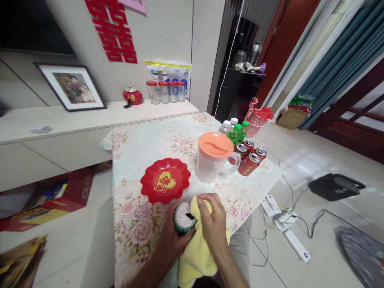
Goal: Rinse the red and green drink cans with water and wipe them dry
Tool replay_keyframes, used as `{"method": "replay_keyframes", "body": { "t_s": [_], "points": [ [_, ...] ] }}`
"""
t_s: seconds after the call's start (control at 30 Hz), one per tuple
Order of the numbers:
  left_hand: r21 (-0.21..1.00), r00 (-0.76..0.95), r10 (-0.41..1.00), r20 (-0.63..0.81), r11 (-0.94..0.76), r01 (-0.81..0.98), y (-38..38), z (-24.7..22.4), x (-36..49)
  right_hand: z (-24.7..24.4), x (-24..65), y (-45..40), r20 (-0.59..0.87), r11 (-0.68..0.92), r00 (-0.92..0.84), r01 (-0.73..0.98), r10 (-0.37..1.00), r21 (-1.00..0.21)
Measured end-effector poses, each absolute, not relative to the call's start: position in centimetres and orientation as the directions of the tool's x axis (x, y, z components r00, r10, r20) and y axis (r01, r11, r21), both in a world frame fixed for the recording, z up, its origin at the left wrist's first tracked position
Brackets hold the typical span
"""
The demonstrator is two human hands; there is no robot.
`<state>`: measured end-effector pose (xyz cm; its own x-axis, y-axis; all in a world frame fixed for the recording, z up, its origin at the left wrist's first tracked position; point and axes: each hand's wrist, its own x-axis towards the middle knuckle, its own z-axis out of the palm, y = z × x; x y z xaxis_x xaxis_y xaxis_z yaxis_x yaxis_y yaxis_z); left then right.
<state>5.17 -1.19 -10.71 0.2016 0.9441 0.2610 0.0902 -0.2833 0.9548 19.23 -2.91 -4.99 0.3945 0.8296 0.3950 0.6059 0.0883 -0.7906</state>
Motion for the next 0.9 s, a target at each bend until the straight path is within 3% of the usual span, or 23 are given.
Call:
{"method": "replay_keyframes", "body": {
  "t_s": [0.27,0.5,0.67,0.9],
  "points": [
    [0.982,0.234,0.958,0.169,-0.182,0.038,-0.7,-12.1,4.2,-7.9,19.0,-2.9,0.276,0.017,0.323,0.621,0.905,-0.784],
    [0.998,0.256,0.965,0.054,-0.062,0.023,-0.6,-11.7,3.4,-6.7,20.0,-3.7,0.195,-0.023,0.29,0.608,0.937,-0.794],
    [0.993,0.335,0.94,0.058,-0.09,0.08,-0.6,-11.6,2.6,-5.7,20.3,-4.4,0.215,-0.021,0.359,0.553,0.908,-0.833],
    [0.974,0.422,0.899,0.121,-0.189,0.123,-0.7,-11.5,1.4,-8.4,17.8,-5.2,0.298,0.078,0.223,0.666,0.928,-0.742]
  ]
}}
